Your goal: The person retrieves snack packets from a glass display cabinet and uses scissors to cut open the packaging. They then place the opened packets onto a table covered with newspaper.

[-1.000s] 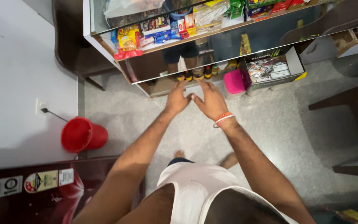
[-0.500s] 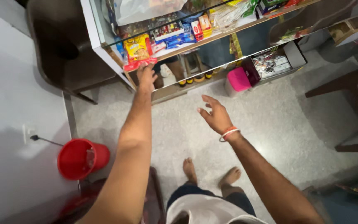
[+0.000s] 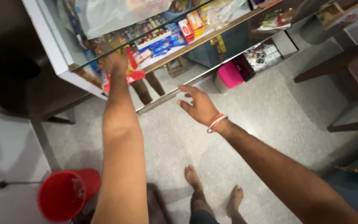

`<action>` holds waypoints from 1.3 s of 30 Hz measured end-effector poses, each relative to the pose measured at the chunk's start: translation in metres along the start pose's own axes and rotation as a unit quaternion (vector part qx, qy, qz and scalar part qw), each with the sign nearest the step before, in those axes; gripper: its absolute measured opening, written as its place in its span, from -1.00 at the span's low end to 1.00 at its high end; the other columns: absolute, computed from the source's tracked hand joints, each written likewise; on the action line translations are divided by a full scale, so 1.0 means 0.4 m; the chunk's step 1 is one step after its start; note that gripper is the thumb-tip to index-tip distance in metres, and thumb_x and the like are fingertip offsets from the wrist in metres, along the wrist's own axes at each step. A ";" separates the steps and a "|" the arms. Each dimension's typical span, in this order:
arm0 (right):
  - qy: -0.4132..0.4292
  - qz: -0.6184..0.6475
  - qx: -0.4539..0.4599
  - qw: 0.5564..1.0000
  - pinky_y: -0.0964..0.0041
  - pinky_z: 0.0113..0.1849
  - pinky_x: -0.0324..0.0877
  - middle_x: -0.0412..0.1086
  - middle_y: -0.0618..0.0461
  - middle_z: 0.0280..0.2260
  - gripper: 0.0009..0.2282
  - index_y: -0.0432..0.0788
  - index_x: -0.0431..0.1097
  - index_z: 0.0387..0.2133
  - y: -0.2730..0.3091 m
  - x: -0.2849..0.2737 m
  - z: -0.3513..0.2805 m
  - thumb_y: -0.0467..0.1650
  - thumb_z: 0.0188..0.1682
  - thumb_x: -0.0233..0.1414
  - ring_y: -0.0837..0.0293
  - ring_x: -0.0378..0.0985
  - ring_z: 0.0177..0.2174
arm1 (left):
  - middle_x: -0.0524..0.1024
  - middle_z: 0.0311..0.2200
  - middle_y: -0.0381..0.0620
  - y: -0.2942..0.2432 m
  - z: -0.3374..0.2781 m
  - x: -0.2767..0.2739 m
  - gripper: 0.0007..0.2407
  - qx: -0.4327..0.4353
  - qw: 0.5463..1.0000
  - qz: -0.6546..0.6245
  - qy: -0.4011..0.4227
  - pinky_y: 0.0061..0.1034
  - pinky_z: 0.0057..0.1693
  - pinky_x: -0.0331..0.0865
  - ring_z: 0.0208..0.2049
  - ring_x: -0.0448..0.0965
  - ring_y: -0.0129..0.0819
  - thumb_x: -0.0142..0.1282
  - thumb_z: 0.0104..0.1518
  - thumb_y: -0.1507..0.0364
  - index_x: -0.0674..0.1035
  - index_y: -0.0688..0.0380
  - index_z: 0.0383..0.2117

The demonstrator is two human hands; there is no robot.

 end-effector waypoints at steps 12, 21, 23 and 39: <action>-0.025 -0.016 0.106 0.994 0.17 -0.15 0.55 0.36 -0.10 0.13 -0.52 -0.12 0.31 0.16 -0.114 -0.109 -0.182 -0.32 -0.06 0.19 0.02 0.57 -0.03 | 0.31 0.08 0.52 -0.073 -0.070 0.045 -0.30 0.100 0.990 0.012 -0.094 0.23 0.24 0.06 0.13 0.23 0.43 0.35 -0.04 0.01 0.42 0.44 0.01; -0.089 0.012 0.169 0.981 0.20 -0.14 0.55 0.40 -0.08 0.10 -0.50 -0.15 0.31 0.16 -0.197 -0.232 -0.410 -0.27 -0.06 0.16 0.05 0.57 -0.02 | 0.41 -0.25 0.22 -0.270 -0.919 0.019 -0.58 0.155 0.961 -0.194 0.118 0.09 0.07 0.24 -0.09 0.37 0.20 0.34 -0.02 0.20 0.43 0.29 -0.28; -0.109 0.025 0.187 0.976 0.22 -0.09 0.52 0.45 -0.11 0.06 -0.50 -0.23 0.33 0.14 -0.230 -0.262 -0.462 -0.25 -0.05 0.17 0.06 0.58 -0.02 | 0.41 -0.28 0.18 -0.390 -1.092 -0.049 -0.63 0.160 0.933 -0.284 0.150 0.04 -0.01 0.24 -0.14 0.35 0.18 0.37 -0.06 0.31 0.42 0.22 -0.28; -0.396 0.428 0.178 0.793 0.21 -0.26 0.49 0.50 -0.11 -0.32 -0.72 -0.31 0.30 0.00 -0.331 -0.817 -0.956 -0.47 0.02 -0.06 0.09 0.58 -0.32 | 0.39 -0.06 0.14 -1.212 -1.590 -0.633 -0.56 0.484 0.685 -0.394 0.376 -0.13 0.11 0.33 0.01 0.42 0.08 0.25 0.05 0.34 0.44 0.25 0.04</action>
Point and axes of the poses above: each hand's wrist, its own z-axis towards the middle knuckle, its own x-axis out of the palm, y = z × x, the point moved 10 cm from there along z, towards the middle knuckle
